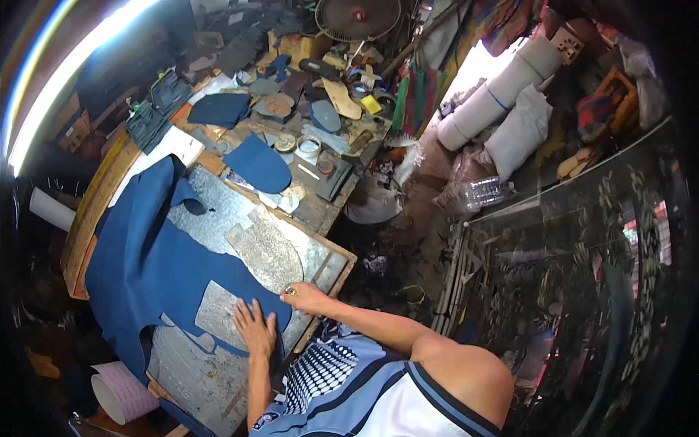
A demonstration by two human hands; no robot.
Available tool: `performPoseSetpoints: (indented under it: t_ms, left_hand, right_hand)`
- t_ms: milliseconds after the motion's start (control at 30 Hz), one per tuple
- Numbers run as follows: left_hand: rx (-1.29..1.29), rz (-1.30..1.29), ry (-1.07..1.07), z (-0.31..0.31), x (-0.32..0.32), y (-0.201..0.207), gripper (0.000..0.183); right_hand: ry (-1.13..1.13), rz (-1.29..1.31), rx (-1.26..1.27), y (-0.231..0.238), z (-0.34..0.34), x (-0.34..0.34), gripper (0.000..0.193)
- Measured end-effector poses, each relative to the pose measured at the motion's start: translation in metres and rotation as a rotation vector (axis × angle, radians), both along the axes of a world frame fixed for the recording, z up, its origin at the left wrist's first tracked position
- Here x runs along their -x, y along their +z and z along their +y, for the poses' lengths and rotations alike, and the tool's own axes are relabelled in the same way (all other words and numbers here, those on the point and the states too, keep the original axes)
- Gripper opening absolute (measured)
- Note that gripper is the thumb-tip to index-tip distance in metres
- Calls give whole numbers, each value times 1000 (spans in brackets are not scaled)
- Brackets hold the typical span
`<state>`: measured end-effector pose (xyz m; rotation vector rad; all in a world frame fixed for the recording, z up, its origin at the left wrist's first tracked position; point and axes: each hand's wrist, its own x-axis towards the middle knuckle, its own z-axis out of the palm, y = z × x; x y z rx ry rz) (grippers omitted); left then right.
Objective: Using a knife and metal template to cut shoe patterns from blue leather.
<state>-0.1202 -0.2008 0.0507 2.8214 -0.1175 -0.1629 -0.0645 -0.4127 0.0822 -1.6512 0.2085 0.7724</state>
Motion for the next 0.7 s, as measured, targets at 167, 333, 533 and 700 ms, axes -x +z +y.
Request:
performPoseSetpoints:
  t_ms: [167, 333, 533, 700]
  left_hand:
    - [79, -48, -98, -3, 37, 1, 62]
    - [117, -76, -191, 11, 67, 2, 60]
    - [168, -52, -303, 34, 103, 9, 57]
    - [285, -72, -279, 62, 127, 30, 37]
  right_hand:
    - [-73, -34, 63, -1, 3, 11, 32]
    - [-92, -39, 49, 9, 6, 17, 35]
    - [-121, -71, -2, -2, 3, 17, 32]
    - [-130, -97, 10, 4, 5, 11, 27]
